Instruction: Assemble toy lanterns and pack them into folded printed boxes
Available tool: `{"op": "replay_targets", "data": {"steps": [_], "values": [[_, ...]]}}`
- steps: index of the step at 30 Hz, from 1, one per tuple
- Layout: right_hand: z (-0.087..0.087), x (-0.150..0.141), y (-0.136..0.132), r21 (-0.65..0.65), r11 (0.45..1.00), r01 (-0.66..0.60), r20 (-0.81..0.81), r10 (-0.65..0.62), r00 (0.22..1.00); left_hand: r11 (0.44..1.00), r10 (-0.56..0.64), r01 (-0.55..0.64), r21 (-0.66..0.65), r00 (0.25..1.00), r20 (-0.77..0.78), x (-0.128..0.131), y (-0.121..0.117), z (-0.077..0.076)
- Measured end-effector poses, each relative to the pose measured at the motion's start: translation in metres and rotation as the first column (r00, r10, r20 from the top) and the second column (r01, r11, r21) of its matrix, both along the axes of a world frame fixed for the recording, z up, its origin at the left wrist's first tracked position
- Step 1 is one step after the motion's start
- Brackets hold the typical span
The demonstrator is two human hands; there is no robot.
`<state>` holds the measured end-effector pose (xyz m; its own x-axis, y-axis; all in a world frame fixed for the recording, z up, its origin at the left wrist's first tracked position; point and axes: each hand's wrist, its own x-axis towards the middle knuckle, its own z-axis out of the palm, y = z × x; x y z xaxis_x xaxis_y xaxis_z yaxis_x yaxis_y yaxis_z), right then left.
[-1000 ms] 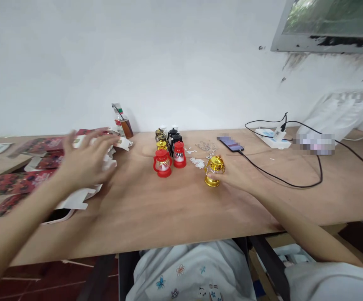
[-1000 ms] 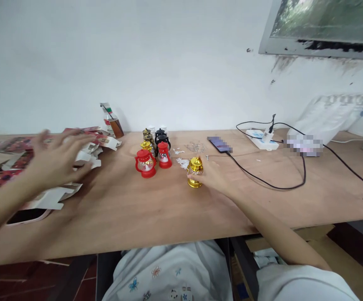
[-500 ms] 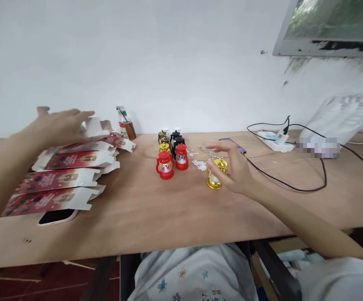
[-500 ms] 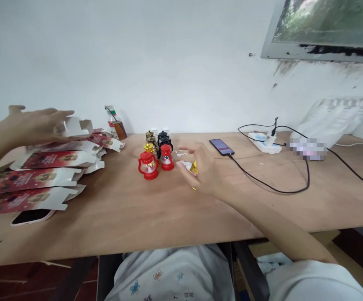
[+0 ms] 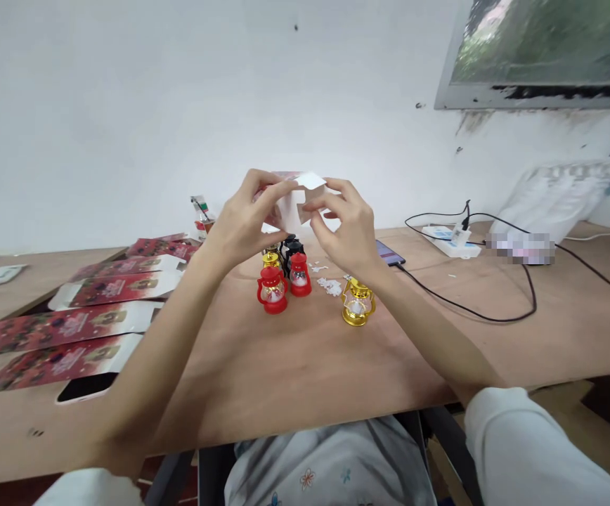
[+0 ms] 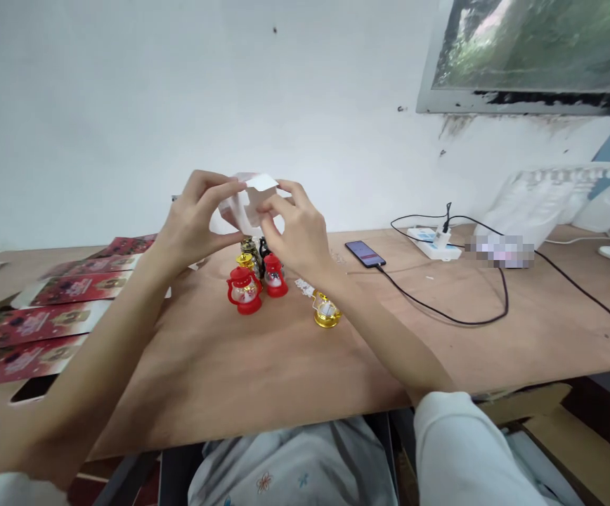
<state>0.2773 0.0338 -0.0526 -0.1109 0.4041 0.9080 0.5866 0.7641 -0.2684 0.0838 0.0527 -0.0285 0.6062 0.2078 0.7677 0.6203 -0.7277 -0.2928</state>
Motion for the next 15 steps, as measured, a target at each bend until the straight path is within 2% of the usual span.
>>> {"op": "replay_targets", "data": {"steps": [4, 7, 9, 13, 15], "values": [[0.015, 0.004, 0.017, -0.138, 0.987, 0.084, -0.11, -0.099, 0.989, 1.0, -0.021, 0.021, -0.006, 0.998, 0.064, 0.014, 0.007, 0.005], [0.016, 0.009, 0.022, -0.237, 0.963, 0.129, -0.13, -0.163, 0.978, 0.999, -0.028, 0.03, -0.019, 0.995, 0.095, 0.016, 0.008, 0.001], [0.013, 0.013, 0.024, -0.27, 0.958, 0.098, -0.096, -0.128, 0.987, 0.998, -0.044, 0.048, -0.046, 0.996, 0.083, 0.014, 0.011, -0.003], [0.007, 0.019, 0.026, -0.254, 0.966, -0.04, 0.001, 0.042, 0.999, 0.992, -0.058, 0.068, -0.108, 0.994, 0.091, 0.013, 0.016, -0.009], [0.007, 0.019, 0.027, -0.257, 0.966, -0.031, 0.017, 0.036, 0.999, 0.984, -0.062, 0.074, -0.162, 0.995, 0.078, 0.013, 0.012, -0.006]]}}
